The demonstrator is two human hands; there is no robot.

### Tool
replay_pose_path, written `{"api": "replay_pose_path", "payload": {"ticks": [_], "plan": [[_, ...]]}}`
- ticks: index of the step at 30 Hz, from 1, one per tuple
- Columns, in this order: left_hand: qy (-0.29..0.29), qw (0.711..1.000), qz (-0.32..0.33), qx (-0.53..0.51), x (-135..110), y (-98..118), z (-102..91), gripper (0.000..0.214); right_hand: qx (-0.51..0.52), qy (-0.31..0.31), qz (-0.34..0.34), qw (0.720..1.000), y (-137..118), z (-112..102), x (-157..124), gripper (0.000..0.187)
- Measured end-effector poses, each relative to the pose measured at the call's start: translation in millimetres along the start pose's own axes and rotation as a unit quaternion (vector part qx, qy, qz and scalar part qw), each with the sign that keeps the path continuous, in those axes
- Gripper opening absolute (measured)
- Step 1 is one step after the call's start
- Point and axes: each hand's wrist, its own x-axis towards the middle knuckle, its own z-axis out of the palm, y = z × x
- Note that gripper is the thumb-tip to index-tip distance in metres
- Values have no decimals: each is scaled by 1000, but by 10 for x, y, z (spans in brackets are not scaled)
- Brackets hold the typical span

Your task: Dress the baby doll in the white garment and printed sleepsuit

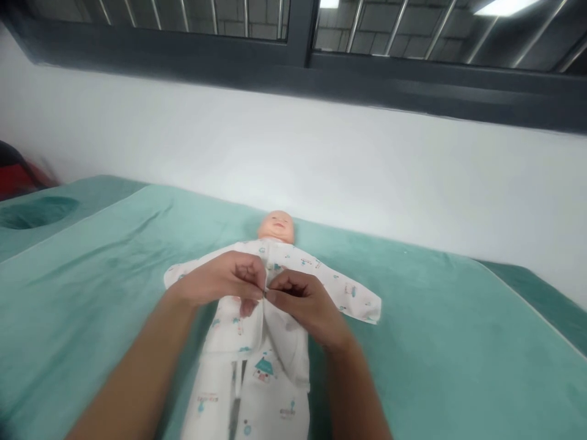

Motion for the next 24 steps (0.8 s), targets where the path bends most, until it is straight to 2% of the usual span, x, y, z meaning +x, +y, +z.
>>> {"api": "replay_pose_path", "payload": {"ticks": [8,24], "plan": [[-7,999,15,-38,46,-90,-41,14,-16,-6,31,999,11,-29,10,27],[-1,999,15,-47,61,-100,-35,16,-8,-31,24,999,36,-57,25,26]]}}
